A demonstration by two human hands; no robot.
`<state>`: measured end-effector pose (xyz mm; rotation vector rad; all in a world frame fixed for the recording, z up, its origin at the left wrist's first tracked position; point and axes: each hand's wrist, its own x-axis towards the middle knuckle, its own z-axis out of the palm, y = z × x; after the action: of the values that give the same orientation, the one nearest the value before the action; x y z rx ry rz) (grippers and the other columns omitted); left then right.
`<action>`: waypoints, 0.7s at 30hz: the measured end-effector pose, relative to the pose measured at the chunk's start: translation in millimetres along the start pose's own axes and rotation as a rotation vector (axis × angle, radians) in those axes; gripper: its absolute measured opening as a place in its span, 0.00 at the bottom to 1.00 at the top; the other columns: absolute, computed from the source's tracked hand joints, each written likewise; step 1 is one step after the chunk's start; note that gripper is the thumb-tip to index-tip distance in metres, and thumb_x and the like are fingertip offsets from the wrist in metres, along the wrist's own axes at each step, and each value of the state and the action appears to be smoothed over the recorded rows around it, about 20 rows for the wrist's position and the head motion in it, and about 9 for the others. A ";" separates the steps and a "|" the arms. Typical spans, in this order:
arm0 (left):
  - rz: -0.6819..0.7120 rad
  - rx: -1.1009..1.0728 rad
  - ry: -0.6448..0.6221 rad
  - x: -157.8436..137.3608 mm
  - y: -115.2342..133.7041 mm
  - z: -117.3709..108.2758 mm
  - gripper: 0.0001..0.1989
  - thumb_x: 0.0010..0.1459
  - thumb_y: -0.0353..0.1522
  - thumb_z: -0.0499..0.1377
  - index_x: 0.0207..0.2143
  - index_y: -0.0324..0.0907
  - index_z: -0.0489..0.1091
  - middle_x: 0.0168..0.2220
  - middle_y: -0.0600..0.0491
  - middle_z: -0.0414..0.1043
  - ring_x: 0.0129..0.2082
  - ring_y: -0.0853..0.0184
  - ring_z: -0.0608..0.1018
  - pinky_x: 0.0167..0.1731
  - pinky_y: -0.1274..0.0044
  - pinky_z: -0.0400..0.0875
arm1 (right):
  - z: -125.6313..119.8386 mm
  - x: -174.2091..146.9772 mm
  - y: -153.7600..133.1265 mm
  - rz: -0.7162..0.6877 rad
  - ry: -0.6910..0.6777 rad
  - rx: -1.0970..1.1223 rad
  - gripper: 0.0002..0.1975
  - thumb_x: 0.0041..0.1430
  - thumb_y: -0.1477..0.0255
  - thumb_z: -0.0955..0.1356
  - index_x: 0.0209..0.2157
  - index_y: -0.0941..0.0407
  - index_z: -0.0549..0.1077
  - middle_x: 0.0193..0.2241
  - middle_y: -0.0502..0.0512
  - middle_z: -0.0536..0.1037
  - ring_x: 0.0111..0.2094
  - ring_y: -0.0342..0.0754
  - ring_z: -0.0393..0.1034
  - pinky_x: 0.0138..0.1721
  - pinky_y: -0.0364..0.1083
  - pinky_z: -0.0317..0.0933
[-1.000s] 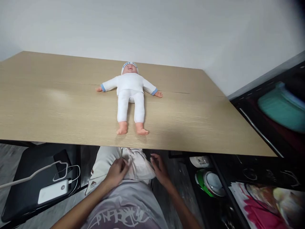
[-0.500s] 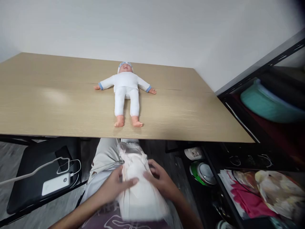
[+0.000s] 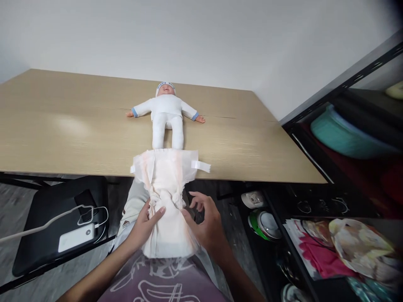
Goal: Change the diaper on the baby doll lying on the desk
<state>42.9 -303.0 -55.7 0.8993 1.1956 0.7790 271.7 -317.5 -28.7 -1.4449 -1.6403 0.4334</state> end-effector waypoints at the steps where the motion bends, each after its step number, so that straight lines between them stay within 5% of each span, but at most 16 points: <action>1: 0.006 -0.011 0.013 2.3 -3.9 -1.6 0.47 0.55 0.67 0.72 0.69 0.52 0.75 0.66 0.44 0.83 0.70 0.43 0.82 0.71 0.55 0.77 | 1.6 1.3 0.4 -0.026 0.025 -0.023 0.21 0.70 0.65 0.76 0.62 0.43 0.76 0.39 0.55 0.82 0.38 0.60 0.77 0.41 0.61 0.78; 7: 0.024 -0.033 0.012 8.2 -20.2 -2.6 0.41 0.56 0.60 0.74 0.66 0.53 0.76 0.68 0.46 0.82 0.71 0.45 0.80 0.72 0.57 0.76 | 25.0 30.7 -10.2 -0.217 -0.074 -0.054 0.24 0.78 0.68 0.71 0.71 0.43 0.73 0.59 0.60 0.84 0.62 0.63 0.80 0.65 0.66 0.77; 13: 0.057 0.117 -0.003 5.9 -25.2 -9.3 0.33 0.61 0.58 0.72 0.61 0.51 0.77 0.62 0.46 0.84 0.70 0.46 0.81 0.72 0.59 0.75 | 70.5 73.6 -0.2 -0.250 -0.317 -0.173 0.34 0.81 0.62 0.69 0.82 0.51 0.63 0.81 0.63 0.65 0.83 0.64 0.56 0.83 0.70 0.56; 17: 0.110 0.473 -0.018 3.6 -15.2 -37.8 0.26 0.68 0.57 0.67 0.59 0.53 0.78 0.54 0.47 0.87 0.57 0.45 0.86 0.61 0.59 0.79 | 87.7 77.3 13.1 -0.244 -0.362 -0.229 0.36 0.82 0.60 0.68 0.84 0.50 0.59 0.84 0.62 0.61 0.85 0.64 0.53 0.84 0.71 0.51; 21: 0.305 0.908 0.042 15.4 30.3 -77.7 0.21 0.77 0.54 0.58 0.50 0.52 0.82 0.48 0.48 0.88 0.40 0.50 0.86 0.50 0.60 0.78 | 88.2 74.8 17.4 -0.247 -0.371 -0.247 0.34 0.84 0.59 0.66 0.84 0.48 0.59 0.84 0.60 0.61 0.85 0.63 0.53 0.85 0.71 0.49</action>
<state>-31.2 -263.2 -44.7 1.8466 1.4867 0.4667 218.0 -219.0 -61.8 -1.3698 -2.2064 0.3834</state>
